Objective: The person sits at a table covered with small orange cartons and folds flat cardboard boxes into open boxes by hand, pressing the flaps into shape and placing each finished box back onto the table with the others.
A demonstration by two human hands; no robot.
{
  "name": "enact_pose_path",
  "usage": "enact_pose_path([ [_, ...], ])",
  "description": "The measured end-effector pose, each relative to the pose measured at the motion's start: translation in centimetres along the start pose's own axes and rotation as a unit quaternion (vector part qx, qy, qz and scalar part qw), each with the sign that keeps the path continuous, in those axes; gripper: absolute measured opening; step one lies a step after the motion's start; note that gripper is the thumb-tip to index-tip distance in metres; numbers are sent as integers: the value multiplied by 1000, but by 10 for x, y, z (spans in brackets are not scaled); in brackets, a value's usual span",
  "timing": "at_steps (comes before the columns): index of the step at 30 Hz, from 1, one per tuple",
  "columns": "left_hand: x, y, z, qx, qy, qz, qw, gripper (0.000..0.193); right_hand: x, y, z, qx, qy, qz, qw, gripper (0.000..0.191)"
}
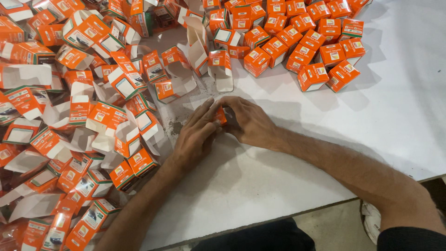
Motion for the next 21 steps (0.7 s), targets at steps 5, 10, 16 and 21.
enact_pose_path([
  [5, 4, 11, 1, 45, 13, -22, 999, 29, 6, 25, -16, -20, 71, 180, 981, 74],
  [10, -11, 9, 4, 95, 70, -58, 991, 33, 9, 61, -19, 209, 77, 345, 912, 58],
  [16, -90, -30, -30, 99, 216, -65, 969, 28, -1, 29, -16, 96, 124, 235, 959, 40],
  [21, -122, -35, -69, 125, 217, -75, 965, 31, 2, 37, -14, 86, 107, 219, 966, 40],
])
Point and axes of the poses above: each hand's wrist, its own z-axis away from the middle knuckle, its own y-axis out of the back of the hand, x = y × z, the point moved 6 cm from there along -z, towards the middle knuckle, and after that the axes turned 14 degrees about -y, right-handed, at the moved point
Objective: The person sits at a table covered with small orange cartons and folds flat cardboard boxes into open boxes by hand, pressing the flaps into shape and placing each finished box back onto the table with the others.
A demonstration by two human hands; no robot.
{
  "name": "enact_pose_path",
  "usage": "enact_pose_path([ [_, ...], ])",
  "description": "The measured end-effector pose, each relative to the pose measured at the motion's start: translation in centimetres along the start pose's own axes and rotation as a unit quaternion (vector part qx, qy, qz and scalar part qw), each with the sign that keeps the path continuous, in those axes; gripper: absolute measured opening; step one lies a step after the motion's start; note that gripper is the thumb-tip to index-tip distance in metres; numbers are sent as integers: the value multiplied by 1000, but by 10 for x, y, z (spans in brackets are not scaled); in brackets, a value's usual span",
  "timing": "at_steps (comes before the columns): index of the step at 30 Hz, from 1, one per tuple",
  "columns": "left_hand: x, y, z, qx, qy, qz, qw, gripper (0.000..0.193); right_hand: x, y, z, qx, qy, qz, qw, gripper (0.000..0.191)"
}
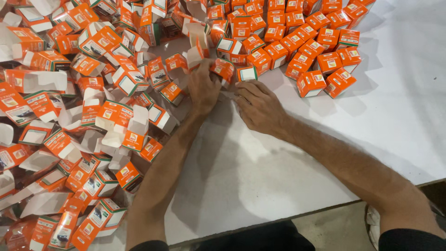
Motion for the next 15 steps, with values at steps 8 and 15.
enact_pose_path([
  [8, 86, 55, 31, -151, -398, 6, 905, 28, 0, 4, -2, 24, -85, -353, 931, 77],
  [15, -40, 73, -42, -132, -192, -64, 970, 23, 11, -59, 22, -197, -347, -439, 805, 51],
])
Point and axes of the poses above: each hand's wrist, its own z-axis away from the middle knuckle, its own y-axis out of the back of the hand, x = y × z, the point moved 6 cm from there along -z, towards the middle knuckle, and after that the axes turned 14 degrees about -y, right-handed, at the moved point
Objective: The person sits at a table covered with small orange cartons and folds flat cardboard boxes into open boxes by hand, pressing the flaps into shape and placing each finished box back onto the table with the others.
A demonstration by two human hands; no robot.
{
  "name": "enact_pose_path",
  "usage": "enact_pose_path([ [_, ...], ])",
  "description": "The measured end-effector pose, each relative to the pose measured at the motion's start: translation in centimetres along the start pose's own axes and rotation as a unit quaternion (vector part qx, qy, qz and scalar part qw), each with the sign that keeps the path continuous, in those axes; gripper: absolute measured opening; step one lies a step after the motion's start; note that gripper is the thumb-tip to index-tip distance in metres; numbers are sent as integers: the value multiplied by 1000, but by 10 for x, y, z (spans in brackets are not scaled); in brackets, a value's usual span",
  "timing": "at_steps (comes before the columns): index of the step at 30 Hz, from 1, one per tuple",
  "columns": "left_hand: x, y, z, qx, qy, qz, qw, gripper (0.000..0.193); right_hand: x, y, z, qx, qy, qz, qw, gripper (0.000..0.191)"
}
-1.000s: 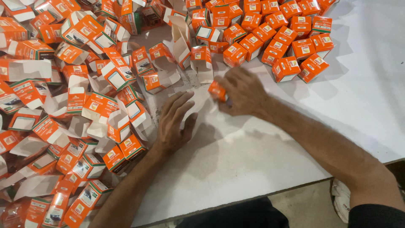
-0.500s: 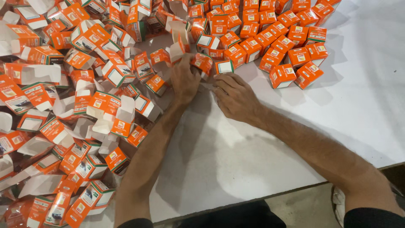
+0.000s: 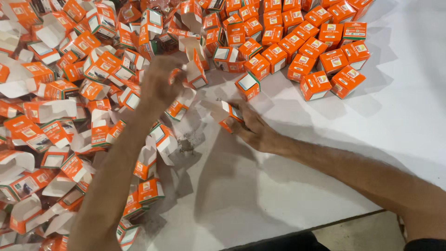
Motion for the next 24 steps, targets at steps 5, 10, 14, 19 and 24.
enact_pose_path([
  [5, -163, -35, 5, -100, 189, -267, 940, 60, -6, -6, 3, 49, 138, 96, 985, 54],
  [10, -204, -71, 0, -90, 108, -304, 942, 42, 1, -12, -10, 48, 87, 125, 987, 65],
  [14, -201, -62, 9, -19, 136, -212, 968, 66, 10, -16, -10, 18, 24, 133, 991, 65],
  [19, -175, -24, 18, 144, 349, 203, 904, 33, -8, -10, 4, 82, 205, 165, 961, 63],
  [24, -73, 51, 10, 225, 313, 431, 816, 45, -1, -7, -2, 103, 138, 158, 972, 61],
])
Point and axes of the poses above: each hand's wrist, its own z-axis away from the middle knuckle, its own y-axis out of the back of the hand, x = y × z, the point moved 6 cm from there along -z, towards the middle knuckle, and after that the axes turned 14 degrees about -y, right-handed, at the moved point
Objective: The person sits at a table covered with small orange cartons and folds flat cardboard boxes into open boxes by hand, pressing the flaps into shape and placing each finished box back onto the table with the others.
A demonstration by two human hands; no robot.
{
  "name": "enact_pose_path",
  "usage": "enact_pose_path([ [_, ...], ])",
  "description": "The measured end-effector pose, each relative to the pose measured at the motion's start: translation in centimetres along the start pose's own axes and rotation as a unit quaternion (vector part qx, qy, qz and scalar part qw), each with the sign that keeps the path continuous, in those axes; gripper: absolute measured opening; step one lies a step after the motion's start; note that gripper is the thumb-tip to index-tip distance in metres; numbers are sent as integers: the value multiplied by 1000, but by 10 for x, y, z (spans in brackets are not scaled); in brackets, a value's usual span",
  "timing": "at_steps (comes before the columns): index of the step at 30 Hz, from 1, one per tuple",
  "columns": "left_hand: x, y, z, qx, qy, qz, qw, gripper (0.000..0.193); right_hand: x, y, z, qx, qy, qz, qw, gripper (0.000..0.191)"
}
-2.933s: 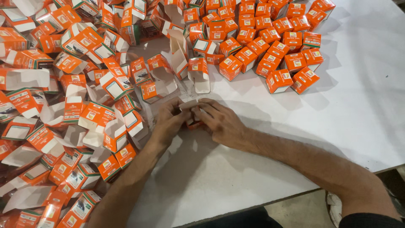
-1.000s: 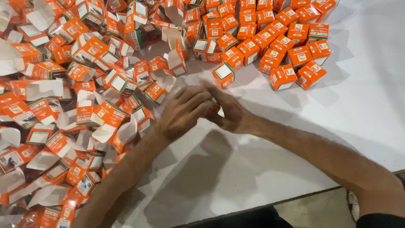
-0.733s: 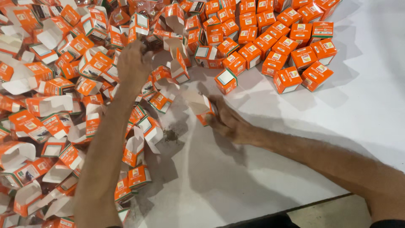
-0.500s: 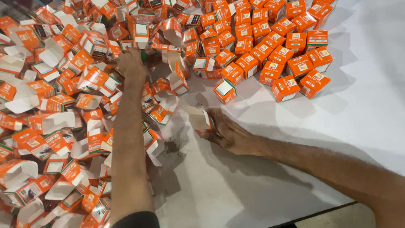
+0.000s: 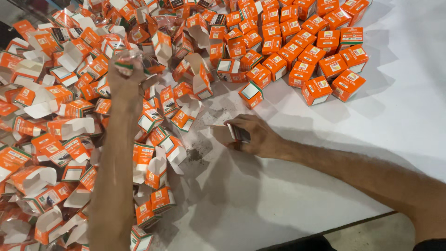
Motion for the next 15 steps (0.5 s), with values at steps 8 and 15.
enact_pose_path([
  [8, 81, -90, 214, -85, -434, -316, 840, 43, 2, -5, -2, -52, -37, -11, 998, 59],
  [15, 35, -111, 232, -229, -421, -368, 797, 50, -6, -4, 2, -12, 80, 14, 997, 58],
])
Point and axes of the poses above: each hand's wrist, its own z-axis away from the middle knuckle, its own y-axis out of the back of the hand, x = y × z, the point moved 6 cm from there along -z, towards the middle knuckle, and after that the axes turned 14 degrees about -y, right-handed, at the moved point
